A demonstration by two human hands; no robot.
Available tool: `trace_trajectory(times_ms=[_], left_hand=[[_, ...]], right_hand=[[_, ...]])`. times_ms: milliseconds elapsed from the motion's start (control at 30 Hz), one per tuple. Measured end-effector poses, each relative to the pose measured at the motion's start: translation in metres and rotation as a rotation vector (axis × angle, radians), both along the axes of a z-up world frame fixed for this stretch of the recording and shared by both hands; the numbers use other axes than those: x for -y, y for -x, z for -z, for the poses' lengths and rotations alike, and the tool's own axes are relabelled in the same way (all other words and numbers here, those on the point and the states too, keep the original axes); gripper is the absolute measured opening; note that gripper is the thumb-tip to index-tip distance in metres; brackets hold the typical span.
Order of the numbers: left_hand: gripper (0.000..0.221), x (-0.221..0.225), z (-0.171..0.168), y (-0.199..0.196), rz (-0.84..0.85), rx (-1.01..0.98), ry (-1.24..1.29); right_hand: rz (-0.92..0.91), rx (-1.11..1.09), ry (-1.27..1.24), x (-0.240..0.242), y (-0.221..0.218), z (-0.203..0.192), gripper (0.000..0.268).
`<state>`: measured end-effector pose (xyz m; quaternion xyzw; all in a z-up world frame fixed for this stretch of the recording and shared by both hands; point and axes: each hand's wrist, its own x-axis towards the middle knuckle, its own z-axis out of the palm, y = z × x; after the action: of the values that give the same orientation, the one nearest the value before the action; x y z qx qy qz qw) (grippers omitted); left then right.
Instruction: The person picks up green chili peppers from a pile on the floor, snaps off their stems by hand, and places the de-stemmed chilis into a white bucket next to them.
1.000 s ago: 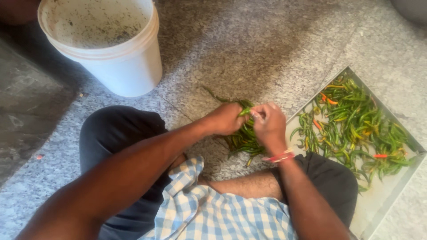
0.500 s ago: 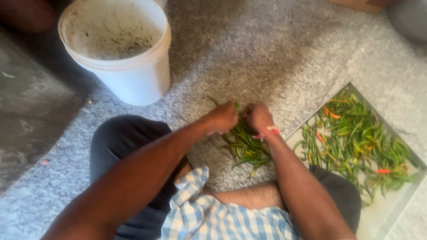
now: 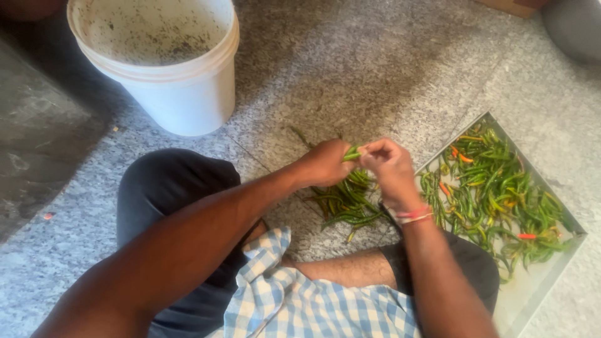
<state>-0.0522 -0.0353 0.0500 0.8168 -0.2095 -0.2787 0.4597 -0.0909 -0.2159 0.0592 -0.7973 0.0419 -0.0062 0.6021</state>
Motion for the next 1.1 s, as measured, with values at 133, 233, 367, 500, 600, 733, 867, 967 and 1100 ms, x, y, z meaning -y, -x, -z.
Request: trace_trajectory(times_ms=[133,233,367,500,600,733,867,967,1100], left_hand=[[0.021,-0.004,0.009,0.002,-0.101,-0.133,0.000],[0.021,-0.007,0.021,-0.011,-0.171,-0.172,-0.002],[0.034,-0.011,0.039,-0.030,-0.211,-0.037,-0.156],[0.029,-0.010,0.054,-0.036,-0.098,-0.139,-0.026],[0.032,-0.009,0.057,-0.030,-0.045,0.110,-0.050],[0.034,0.001,0.029,-0.019,0.022,0.319,-0.064],[0.037,-0.003,0.000,0.000,0.101,0.250,-0.183],[0.038,-0.011,-0.005,0.011,0.083,0.362,-0.133],[0.028,-0.011,0.000,0.006,0.124,0.221,-0.210]], right_hand=[[-0.003,0.439,0.875,-0.004,0.000,0.032,0.013],[-0.087,0.319,0.973,0.006,-0.018,0.052,0.025],[-0.178,0.056,0.846,0.014,-0.037,0.074,0.029],[-0.131,0.141,0.901,0.034,-0.051,0.066,0.031],[-0.039,0.213,0.862,0.053,-0.039,0.046,0.024],[-0.005,-0.065,0.422,0.059,-0.007,0.017,0.029],[0.028,-0.257,-0.226,0.032,0.014,0.010,0.021],[0.016,-0.371,-0.471,0.020,0.019,0.012,0.017],[-0.021,-0.339,-0.389,0.015,0.022,0.017,0.014]])
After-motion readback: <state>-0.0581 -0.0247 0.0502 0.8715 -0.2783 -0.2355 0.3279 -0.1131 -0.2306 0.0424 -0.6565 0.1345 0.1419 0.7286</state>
